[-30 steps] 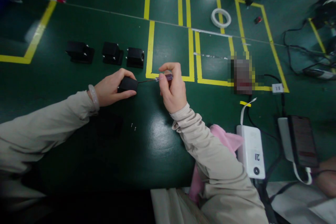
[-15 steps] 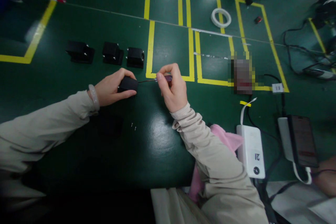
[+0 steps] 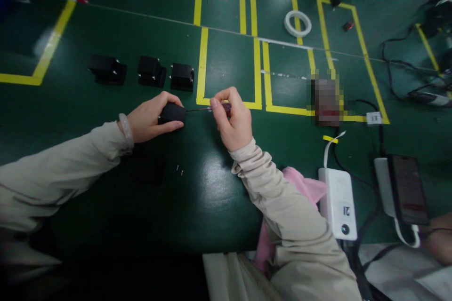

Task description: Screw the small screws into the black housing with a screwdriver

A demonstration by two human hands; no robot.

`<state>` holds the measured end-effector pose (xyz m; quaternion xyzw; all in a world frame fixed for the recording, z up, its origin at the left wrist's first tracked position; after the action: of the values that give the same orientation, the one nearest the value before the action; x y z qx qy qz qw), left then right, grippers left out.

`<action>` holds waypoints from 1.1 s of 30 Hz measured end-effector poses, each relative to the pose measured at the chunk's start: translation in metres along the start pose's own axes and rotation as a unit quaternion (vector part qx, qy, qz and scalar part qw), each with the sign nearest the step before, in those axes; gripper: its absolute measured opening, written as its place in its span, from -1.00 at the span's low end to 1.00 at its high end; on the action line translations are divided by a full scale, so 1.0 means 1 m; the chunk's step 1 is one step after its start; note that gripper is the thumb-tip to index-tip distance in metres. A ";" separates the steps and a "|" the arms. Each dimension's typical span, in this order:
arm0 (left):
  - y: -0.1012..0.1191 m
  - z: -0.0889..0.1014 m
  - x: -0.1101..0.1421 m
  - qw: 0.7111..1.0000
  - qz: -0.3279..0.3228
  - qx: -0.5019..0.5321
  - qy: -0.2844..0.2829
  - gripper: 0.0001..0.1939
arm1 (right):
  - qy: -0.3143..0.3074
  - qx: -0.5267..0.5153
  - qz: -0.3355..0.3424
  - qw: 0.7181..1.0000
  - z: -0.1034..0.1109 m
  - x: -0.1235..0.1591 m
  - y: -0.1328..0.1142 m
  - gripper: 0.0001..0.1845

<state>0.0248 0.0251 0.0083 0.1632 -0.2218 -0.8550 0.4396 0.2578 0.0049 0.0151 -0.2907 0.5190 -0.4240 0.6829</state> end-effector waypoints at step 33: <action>0.000 0.000 0.000 1.000 -0.004 0.004 0.002 -0.58 | 0.009 -0.042 0.013 0.999 -0.002 0.000 0.001 -0.70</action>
<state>0.0249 0.0254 0.0084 0.1676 -0.2242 -0.8556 0.4355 0.2567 0.0055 0.0135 -0.3084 0.5464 -0.3956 0.6707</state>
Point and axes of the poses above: each hand's wrist, its own x-axis away from the middle knuckle, its own z-axis out of the back of the hand, y = z × x, the point moved 1 cm from there along -x, towards the middle knuckle, and after that the axes turned 5 degrees about -x, right-handed, at the moved point
